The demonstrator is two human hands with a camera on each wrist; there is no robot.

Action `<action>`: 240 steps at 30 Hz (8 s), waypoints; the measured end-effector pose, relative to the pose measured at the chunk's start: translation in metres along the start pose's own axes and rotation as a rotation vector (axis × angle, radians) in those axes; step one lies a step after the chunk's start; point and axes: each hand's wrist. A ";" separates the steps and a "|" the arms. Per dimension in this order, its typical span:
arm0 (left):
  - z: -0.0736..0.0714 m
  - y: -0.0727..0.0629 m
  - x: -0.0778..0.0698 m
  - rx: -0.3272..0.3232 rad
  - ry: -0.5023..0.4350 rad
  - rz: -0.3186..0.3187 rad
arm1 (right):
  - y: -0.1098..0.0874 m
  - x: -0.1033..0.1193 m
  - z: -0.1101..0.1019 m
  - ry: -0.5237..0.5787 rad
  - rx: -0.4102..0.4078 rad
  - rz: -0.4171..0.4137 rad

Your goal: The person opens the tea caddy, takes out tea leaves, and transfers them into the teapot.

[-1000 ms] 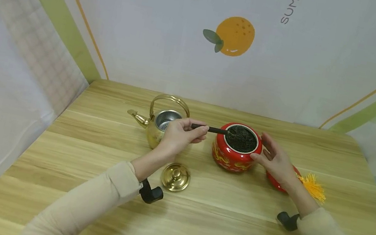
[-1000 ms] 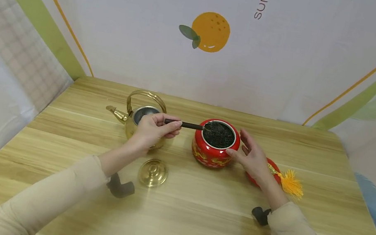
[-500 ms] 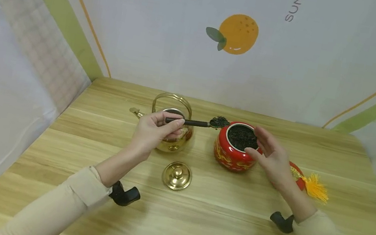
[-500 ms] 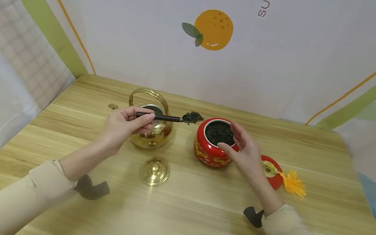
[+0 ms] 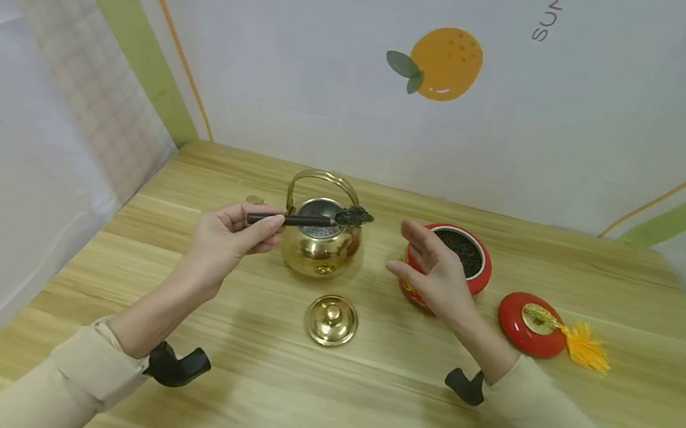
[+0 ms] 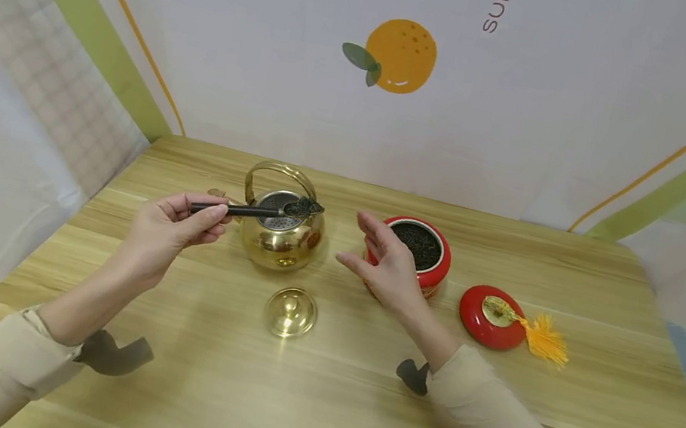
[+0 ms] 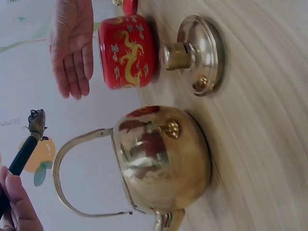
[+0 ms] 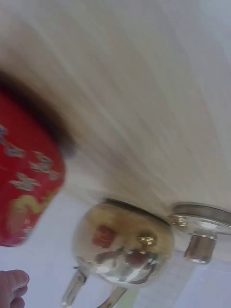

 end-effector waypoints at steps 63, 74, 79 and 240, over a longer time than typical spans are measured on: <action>-0.026 0.043 0.006 -0.117 0.580 0.311 | 0.061 -0.024 0.066 -0.077 0.076 0.096; -0.021 0.047 -0.003 -0.074 0.708 0.469 | 0.060 -0.021 0.066 -0.084 0.074 0.097; -0.016 0.048 -0.007 -0.045 0.768 0.524 | 0.060 -0.022 0.066 -0.086 0.069 0.083; 0.154 0.071 0.085 0.202 0.503 0.160 | -0.043 -0.069 -0.072 -0.114 -0.049 0.263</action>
Point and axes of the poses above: each hand's wrist, its own y-axis towards the middle knuckle, its own z-axis out of the palm, x = y × z, and after that the axes turned 10 degrees about -y, right-handed
